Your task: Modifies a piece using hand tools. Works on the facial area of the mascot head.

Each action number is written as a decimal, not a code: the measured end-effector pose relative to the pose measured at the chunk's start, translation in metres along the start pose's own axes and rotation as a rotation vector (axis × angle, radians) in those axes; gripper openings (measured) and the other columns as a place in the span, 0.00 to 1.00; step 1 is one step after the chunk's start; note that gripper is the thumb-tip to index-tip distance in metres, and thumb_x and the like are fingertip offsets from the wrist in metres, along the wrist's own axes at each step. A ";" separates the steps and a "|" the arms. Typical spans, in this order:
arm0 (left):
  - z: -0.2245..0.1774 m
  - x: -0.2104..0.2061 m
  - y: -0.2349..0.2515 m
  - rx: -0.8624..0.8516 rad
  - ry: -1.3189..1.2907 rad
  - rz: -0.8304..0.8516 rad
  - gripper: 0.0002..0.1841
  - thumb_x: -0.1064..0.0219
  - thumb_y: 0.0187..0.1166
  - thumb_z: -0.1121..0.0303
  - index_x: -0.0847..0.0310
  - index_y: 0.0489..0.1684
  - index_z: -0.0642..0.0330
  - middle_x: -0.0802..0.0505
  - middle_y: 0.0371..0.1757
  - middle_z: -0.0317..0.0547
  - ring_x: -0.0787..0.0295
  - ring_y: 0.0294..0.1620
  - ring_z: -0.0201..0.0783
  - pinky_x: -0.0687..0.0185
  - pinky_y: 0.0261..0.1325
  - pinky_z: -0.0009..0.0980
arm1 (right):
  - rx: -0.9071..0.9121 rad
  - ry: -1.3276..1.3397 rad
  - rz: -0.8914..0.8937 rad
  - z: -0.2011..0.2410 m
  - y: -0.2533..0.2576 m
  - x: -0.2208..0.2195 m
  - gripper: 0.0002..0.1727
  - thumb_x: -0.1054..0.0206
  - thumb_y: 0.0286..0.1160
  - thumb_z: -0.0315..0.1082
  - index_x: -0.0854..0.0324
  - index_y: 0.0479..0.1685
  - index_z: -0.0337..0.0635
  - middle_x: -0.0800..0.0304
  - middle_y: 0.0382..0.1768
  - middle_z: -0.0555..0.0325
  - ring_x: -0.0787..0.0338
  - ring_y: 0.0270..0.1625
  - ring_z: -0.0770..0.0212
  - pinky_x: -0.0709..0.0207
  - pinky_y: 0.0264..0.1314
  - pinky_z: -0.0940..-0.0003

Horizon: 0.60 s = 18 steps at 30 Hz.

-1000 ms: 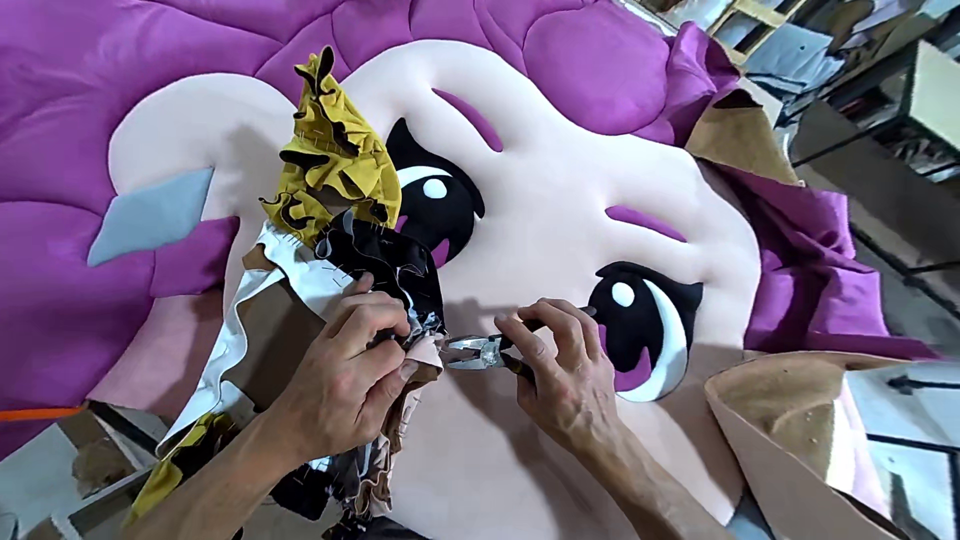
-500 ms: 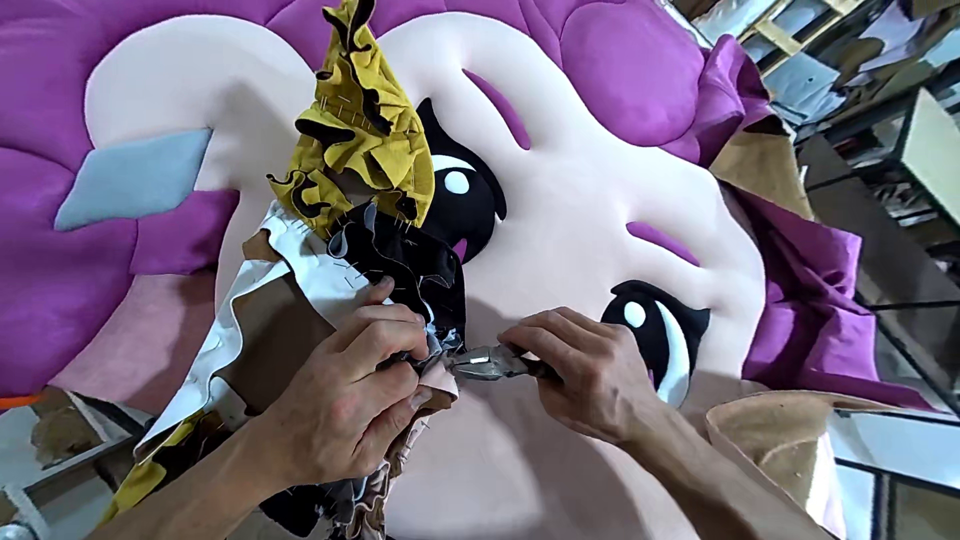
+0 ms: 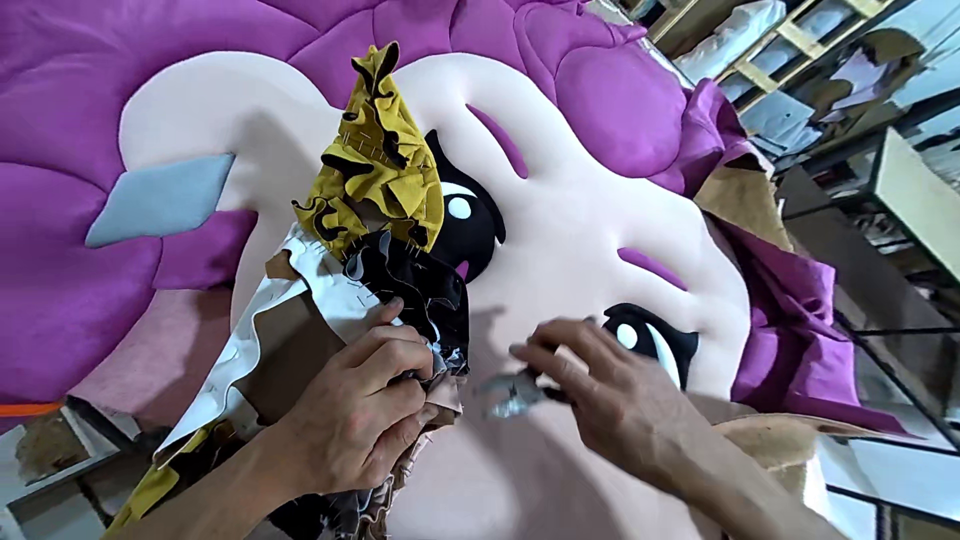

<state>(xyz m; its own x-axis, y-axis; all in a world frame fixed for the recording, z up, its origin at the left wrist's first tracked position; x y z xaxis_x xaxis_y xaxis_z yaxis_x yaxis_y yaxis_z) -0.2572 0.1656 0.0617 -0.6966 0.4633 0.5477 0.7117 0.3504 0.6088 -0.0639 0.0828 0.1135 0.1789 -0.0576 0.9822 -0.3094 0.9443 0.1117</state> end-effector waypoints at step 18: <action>0.000 0.003 0.001 -0.012 -0.058 -0.023 0.17 0.48 0.88 0.61 0.25 0.26 0.54 0.14 0.50 0.40 0.20 0.70 0.36 0.46 0.93 0.53 | 0.102 0.187 0.231 -0.017 0.041 -0.028 0.12 0.40 0.57 0.33 0.11 0.36 0.51 0.16 0.23 0.70 0.18 0.24 0.70 0.27 0.22 0.71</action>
<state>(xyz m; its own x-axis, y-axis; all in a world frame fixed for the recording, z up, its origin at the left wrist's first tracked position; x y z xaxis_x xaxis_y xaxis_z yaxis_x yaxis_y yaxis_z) -0.2588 0.1672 0.0642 -0.7058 0.5022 0.4996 0.6946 0.3520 0.6274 -0.0659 0.1284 0.0883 0.2590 0.2245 0.9394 -0.4520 0.8877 -0.0875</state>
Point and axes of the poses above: each hand's wrist, its own y-axis towards the middle knuckle, its own x-axis out of the back of the hand, z = x × y, the point moved 8 cm from there along y, towards the middle knuckle
